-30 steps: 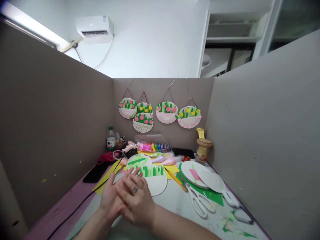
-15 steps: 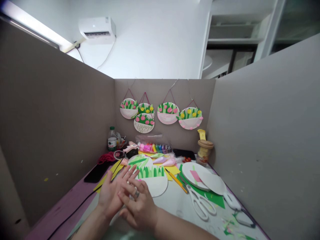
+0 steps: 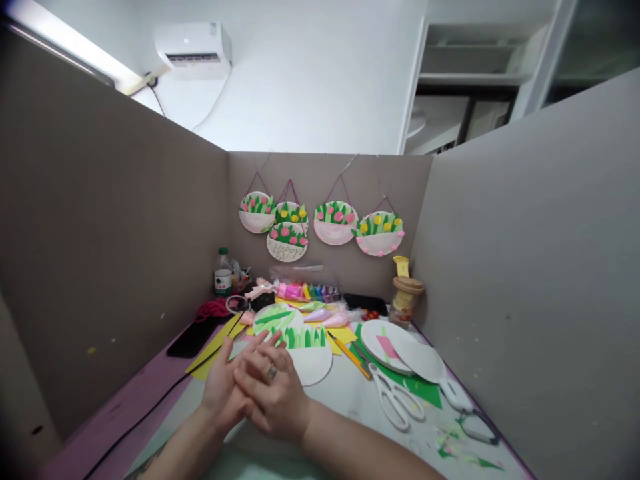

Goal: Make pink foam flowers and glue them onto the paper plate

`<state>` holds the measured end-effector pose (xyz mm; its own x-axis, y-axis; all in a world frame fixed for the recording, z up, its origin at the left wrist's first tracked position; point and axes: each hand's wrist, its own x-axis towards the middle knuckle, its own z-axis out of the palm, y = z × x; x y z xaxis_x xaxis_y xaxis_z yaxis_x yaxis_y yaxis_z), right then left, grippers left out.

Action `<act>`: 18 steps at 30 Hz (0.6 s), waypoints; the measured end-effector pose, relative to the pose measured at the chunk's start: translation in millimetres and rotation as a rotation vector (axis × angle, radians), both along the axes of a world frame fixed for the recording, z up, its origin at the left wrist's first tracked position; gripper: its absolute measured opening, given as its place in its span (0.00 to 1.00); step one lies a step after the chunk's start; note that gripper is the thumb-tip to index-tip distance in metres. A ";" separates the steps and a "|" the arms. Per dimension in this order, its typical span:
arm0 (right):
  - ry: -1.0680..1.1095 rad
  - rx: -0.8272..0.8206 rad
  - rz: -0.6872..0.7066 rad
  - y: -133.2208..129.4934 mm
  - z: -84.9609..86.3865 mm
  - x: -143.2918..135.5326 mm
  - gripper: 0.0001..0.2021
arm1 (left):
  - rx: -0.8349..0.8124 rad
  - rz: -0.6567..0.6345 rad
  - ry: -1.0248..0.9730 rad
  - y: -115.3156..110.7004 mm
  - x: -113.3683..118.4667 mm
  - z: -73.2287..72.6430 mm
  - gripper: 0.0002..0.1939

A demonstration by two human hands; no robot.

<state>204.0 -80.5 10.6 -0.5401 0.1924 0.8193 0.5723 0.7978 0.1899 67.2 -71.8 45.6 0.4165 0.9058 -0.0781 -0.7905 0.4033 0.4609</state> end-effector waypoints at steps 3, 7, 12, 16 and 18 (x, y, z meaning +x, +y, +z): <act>0.010 -0.013 -0.010 -0.9 0.4 -0.2 0.19 | 0.025 0.007 -0.003 -0.3 -0.5 0.4 0.38; -0.019 0.002 0.010 -3.0 -0.2 0.0 0.21 | 0.031 -0.002 -0.016 0.1 -0.3 -2.9 0.40; 0.019 -0.004 -0.009 -4.2 0.0 1.1 0.17 | 0.041 -0.024 -0.034 0.5 -0.3 -4.2 0.39; 0.019 0.010 0.073 -3.6 -1.7 0.7 0.18 | 0.006 -0.011 0.009 -1.3 1.5 -0.2 0.39; 0.054 -0.010 0.029 -2.3 -3.0 1.2 0.17 | -0.008 -0.016 0.021 -2.3 2.3 2.3 0.39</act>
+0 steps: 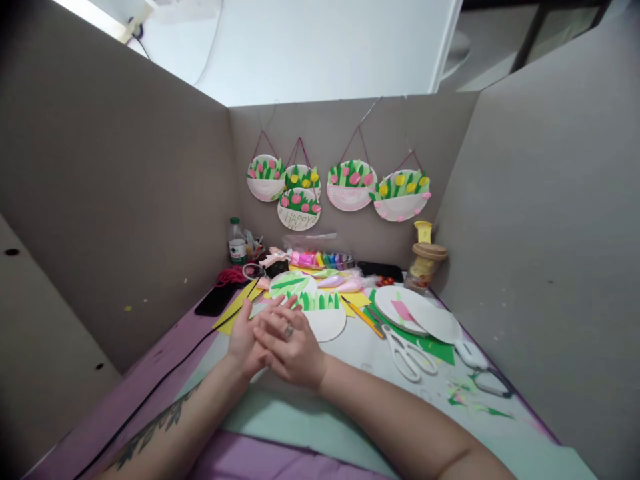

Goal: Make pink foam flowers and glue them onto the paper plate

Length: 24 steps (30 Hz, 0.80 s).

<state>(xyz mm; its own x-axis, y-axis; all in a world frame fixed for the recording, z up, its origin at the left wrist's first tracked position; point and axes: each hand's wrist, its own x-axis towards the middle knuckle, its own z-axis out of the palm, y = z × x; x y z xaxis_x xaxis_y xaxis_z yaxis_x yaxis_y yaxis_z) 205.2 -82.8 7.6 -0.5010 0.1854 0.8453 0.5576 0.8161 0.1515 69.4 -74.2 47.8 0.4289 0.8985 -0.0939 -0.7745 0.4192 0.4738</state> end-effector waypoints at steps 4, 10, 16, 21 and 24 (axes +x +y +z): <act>-0.027 -0.010 -0.017 0.4 -1.5 1.9 0.16 | 0.006 0.047 0.002 1.2 -0.9 2.0 0.37; 0.048 -0.065 -0.034 -2.0 3.1 -0.8 0.13 | -0.016 0.080 0.032 4.3 -0.3 0.4 0.36; 0.057 -0.022 0.034 -3.5 4.3 -3.3 0.13 | -0.025 0.079 0.069 4.7 2.1 -0.1 0.38; 0.084 -0.027 0.027 -3.4 3.3 -2.4 0.11 | 0.001 0.083 0.060 3.3 2.4 0.6 0.37; 0.062 -0.036 0.032 -2.9 2.9 -3.5 0.11 | -0.010 0.066 0.067 2.6 3.1 0.8 0.38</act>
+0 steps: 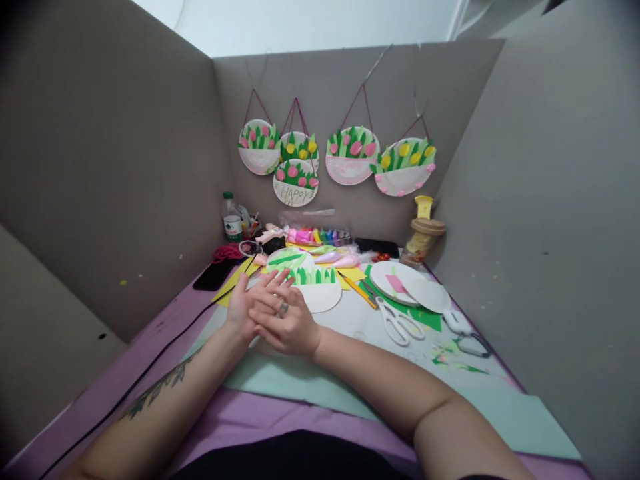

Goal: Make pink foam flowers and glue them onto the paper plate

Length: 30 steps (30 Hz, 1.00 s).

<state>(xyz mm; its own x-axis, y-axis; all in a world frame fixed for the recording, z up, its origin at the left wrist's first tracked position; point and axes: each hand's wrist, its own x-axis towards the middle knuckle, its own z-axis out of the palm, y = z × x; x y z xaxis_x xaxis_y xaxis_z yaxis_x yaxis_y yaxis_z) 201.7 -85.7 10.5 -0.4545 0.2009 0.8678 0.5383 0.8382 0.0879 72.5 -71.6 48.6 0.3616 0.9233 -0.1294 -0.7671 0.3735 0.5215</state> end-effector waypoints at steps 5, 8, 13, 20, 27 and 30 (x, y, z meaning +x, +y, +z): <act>0.062 -0.115 -0.080 3.2 1.1 1.0 0.10 | -0.002 0.003 -0.028 1.0 -0.8 1.3 0.37; 0.136 -0.185 -0.032 3.7 1.9 1.0 0.08 | 0.006 -0.006 -0.030 2.2 -1.0 0.5 0.36; 0.229 -0.289 0.017 4.3 2.3 -4.4 0.05 | 0.005 -0.001 0.023 0.9 3.1 -0.7 0.36; 0.293 -0.384 0.008 14.8 2.7 2.8 0.04 | 0.056 0.075 0.090 6.3 2.8 -2.4 0.29; 0.243 -0.644 -0.043 31.1 -15.9 17.4 0.05 | -0.029 0.214 0.302 31.2 -9.1 -17.8 0.17; 0.198 -0.734 -0.071 31.9 -18.5 22.6 0.06 | 0.081 0.314 0.394 37.2 -18.1 -16.1 0.11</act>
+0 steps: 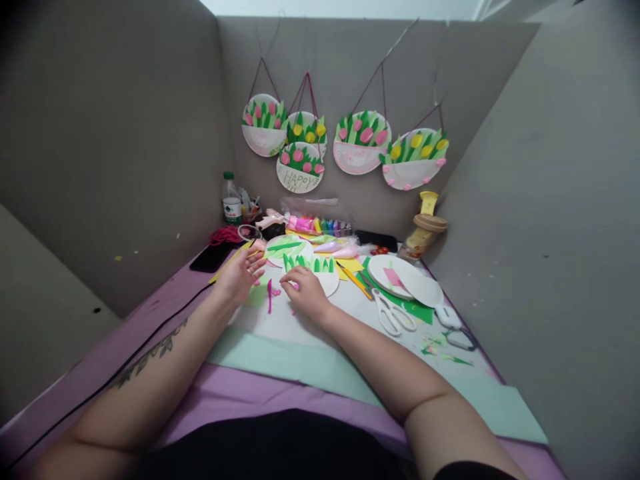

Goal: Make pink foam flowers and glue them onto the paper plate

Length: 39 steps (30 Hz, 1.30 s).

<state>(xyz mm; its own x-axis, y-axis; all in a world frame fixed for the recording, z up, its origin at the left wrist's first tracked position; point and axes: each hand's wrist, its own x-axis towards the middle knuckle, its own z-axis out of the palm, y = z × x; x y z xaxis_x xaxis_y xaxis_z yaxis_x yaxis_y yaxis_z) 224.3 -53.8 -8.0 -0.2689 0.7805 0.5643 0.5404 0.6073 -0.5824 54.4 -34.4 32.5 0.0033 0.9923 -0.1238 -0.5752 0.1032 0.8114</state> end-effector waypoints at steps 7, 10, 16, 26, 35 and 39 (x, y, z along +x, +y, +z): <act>-0.380 -0.265 0.087 12.7 30.4 39.1 0.08 | 0.115 -0.175 0.445 0.2 -10.6 2.0 0.10; -0.564 -0.365 0.154 9.5 37.8 64.5 0.08 | 0.291 -0.068 0.824 2.7 -12.3 -1.8 0.09; -0.672 -0.392 0.150 -11.2 26.1 72.3 0.08 | 0.525 -0.005 1.346 4.9 -15.5 -8.9 0.12; -0.673 -0.345 0.128 -18.7 21.2 55.4 0.07 | 0.465 -0.215 1.872 -0.6 -17.0 -12.3 0.12; -0.514 -0.279 0.105 -18.4 23.8 50.1 0.08 | 0.569 -0.268 1.958 -12.5 0.9 -19.2 0.15; -0.478 -0.249 0.093 -19.0 25.2 45.7 0.08 | 0.621 -0.305 1.974 -9.1 3.8 -25.0 0.14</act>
<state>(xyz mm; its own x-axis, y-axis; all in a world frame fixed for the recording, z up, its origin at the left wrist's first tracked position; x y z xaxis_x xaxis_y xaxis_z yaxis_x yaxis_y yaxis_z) 269.9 -72.8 17.2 -0.5239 0.8359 0.1634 0.7309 0.5397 -0.4176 58.2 -43.5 7.5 0.4470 0.8882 0.1057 0.8784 -0.4582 0.1356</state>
